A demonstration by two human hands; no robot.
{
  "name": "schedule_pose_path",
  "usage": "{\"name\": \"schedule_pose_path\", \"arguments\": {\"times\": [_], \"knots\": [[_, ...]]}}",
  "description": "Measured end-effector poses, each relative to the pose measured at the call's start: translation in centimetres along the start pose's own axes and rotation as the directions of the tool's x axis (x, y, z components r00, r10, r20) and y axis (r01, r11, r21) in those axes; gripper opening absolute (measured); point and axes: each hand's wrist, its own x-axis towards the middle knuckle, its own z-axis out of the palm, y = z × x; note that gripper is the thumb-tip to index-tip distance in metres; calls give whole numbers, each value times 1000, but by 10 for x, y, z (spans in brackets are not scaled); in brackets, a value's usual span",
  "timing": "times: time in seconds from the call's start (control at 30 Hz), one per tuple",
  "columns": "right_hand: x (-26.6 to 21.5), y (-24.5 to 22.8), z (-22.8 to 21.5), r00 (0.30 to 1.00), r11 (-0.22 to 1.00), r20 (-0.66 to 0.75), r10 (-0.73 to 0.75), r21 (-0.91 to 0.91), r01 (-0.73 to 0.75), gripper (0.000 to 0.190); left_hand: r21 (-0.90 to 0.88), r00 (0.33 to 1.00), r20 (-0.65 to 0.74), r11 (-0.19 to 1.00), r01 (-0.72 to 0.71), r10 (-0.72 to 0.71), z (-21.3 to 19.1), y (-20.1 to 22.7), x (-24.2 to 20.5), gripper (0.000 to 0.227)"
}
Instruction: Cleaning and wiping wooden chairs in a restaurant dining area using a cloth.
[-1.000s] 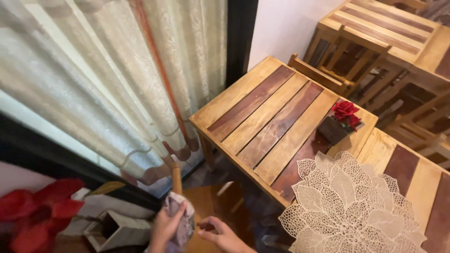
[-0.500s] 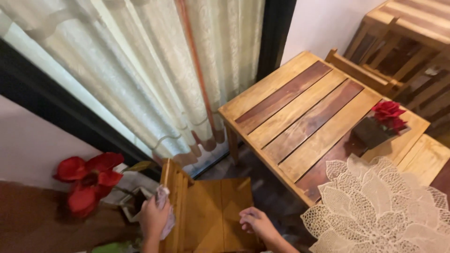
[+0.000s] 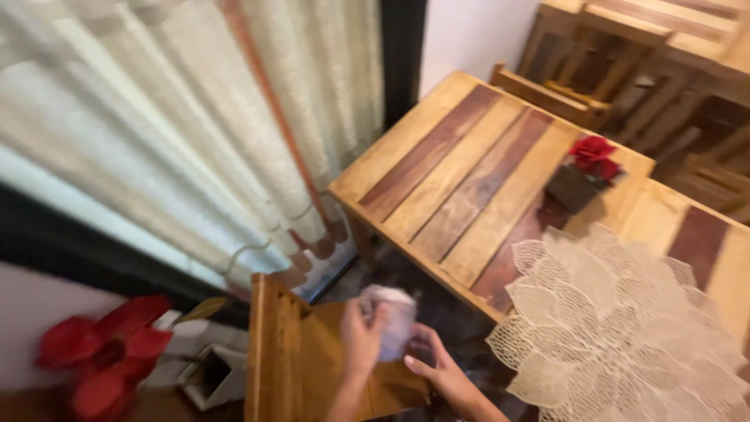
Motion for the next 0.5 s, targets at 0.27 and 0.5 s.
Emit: {"name": "schedule_pose_path", "arguments": {"times": [0.27, 0.5], "knots": [[-24, 8, -60, 845, 936, -533, -32, 281, 212, 49, -333, 857, 506, 938, 94, 94, 68, 21, -23, 31], [-71, -8, -42, 758, 840, -648, -73, 369, 397, 37, -326, 742, 670, 905, 273, 18, 50, 53, -26, 27]]}}
